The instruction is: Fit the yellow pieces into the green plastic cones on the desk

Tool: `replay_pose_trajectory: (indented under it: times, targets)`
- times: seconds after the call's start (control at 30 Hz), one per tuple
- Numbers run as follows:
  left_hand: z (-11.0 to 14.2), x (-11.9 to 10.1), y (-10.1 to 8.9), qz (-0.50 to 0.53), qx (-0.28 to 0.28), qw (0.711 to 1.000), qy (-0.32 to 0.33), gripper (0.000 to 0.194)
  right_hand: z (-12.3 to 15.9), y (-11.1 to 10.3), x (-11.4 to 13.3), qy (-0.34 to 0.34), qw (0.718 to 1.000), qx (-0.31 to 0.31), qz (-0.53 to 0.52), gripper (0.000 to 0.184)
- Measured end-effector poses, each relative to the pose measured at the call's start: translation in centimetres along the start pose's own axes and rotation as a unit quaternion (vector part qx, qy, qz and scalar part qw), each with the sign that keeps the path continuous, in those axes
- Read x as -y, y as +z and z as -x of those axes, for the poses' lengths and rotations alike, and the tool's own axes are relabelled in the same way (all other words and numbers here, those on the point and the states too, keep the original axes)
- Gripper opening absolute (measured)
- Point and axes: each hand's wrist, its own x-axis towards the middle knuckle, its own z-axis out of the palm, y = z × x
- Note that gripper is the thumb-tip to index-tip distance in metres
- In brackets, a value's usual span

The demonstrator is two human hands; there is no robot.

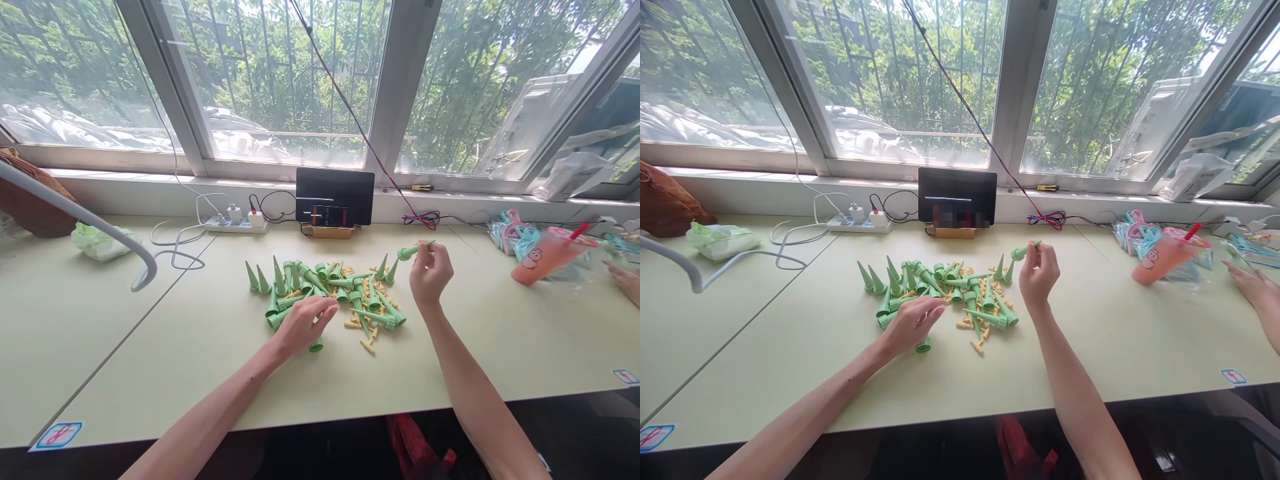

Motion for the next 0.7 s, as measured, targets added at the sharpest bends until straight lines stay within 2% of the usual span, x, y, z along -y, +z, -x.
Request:
replay_pose_trajectory:
  times: [0.27, 0.4, 0.7]
  targets:
    - [-0.1, -0.2, 0.0, -0.007, 0.002, 1.000, -0.003, 0.028, -0.3, 0.3, -0.8, -0.022, 0.997, 0.078, -0.002, 0.035]
    - [-0.1, 0.0, 0.0, -0.011, 0.003, 1.000, -0.001, 0.028, -0.4, 0.4, -1.2, -0.030, 0.995, 0.095, -0.006, 0.033]
    - [-0.1, -0.1, 0.1, -0.011, 0.004, 1.000, 0.000, 0.027, -0.3, 1.0, -2.4, -0.014, 0.985, 0.171, -0.011, 0.034]
